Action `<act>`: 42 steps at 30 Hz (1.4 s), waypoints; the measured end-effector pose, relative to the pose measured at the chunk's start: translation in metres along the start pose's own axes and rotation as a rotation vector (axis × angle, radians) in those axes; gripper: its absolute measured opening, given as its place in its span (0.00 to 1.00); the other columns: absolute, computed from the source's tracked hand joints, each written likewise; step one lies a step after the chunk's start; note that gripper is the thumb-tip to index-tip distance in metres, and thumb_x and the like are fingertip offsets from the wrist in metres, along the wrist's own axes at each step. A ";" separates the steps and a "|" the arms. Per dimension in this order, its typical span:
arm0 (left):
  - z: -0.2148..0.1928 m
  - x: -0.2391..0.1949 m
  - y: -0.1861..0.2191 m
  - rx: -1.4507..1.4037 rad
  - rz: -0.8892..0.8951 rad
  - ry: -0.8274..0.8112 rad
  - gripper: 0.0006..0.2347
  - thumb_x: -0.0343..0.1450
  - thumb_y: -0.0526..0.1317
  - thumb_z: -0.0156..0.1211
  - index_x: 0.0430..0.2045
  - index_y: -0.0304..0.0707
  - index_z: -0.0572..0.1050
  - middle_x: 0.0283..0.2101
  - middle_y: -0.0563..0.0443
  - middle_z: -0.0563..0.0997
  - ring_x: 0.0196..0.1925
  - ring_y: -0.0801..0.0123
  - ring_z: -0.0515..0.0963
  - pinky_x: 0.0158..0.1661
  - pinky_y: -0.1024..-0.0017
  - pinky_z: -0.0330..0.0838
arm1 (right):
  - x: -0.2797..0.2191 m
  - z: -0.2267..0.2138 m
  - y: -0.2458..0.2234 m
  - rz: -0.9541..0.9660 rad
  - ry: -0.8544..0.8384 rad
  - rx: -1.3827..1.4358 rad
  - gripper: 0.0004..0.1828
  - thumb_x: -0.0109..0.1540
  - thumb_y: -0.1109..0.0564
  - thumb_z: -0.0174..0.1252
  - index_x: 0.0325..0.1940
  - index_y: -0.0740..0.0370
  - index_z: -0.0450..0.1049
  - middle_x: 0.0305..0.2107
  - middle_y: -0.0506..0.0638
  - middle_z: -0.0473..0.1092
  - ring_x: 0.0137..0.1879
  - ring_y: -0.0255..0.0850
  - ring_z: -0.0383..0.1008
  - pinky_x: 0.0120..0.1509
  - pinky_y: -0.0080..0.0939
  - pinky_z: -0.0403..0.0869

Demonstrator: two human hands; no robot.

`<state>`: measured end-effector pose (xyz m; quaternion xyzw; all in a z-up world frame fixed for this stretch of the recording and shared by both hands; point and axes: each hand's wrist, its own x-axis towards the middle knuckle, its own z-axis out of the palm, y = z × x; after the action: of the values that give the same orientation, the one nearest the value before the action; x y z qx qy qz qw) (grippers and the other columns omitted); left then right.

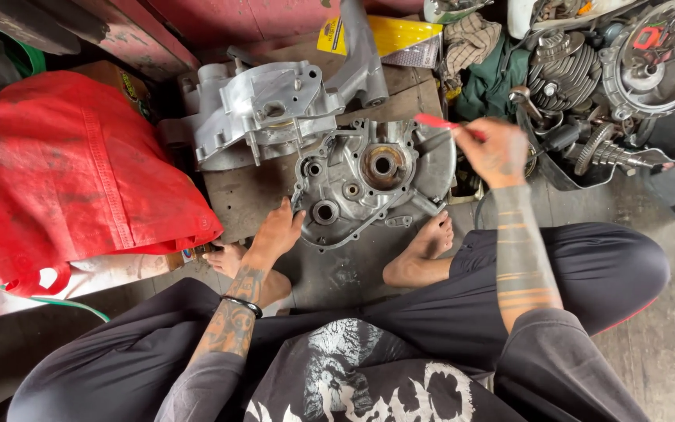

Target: A person uses a small brush to scrub dirt and grime from the surfaces and crevices of a motorcycle engine casing.

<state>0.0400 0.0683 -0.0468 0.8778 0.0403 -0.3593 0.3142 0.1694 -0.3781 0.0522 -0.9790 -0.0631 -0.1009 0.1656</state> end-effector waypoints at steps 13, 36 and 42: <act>0.002 0.001 -0.002 0.011 0.008 0.019 0.30 0.81 0.49 0.43 0.66 0.11 0.57 0.52 0.12 0.76 0.42 0.35 0.85 0.25 0.57 0.83 | -0.001 0.002 -0.033 -0.055 -0.104 0.158 0.12 0.61 0.39 0.70 0.30 0.43 0.80 0.23 0.44 0.74 0.35 0.48 0.78 0.40 0.45 0.75; 0.001 -0.004 0.002 -0.029 0.007 0.032 0.28 0.81 0.48 0.43 0.66 0.12 0.56 0.51 0.13 0.76 0.41 0.36 0.85 0.25 0.56 0.82 | -0.002 -0.004 -0.005 -0.011 -0.075 -0.024 0.16 0.65 0.38 0.71 0.31 0.45 0.80 0.19 0.45 0.71 0.31 0.47 0.77 0.35 0.44 0.72; 0.000 -0.009 0.003 -0.014 0.001 0.017 0.28 0.81 0.48 0.43 0.66 0.12 0.56 0.51 0.14 0.76 0.41 0.38 0.85 0.24 0.57 0.82 | -0.005 -0.005 -0.049 -0.082 -0.145 0.097 0.13 0.62 0.40 0.70 0.28 0.43 0.78 0.22 0.43 0.73 0.33 0.46 0.78 0.39 0.43 0.75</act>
<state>0.0348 0.0670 -0.0393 0.8787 0.0452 -0.3513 0.3201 0.1564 -0.3341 0.0708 -0.9711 -0.1200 -0.0332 0.2037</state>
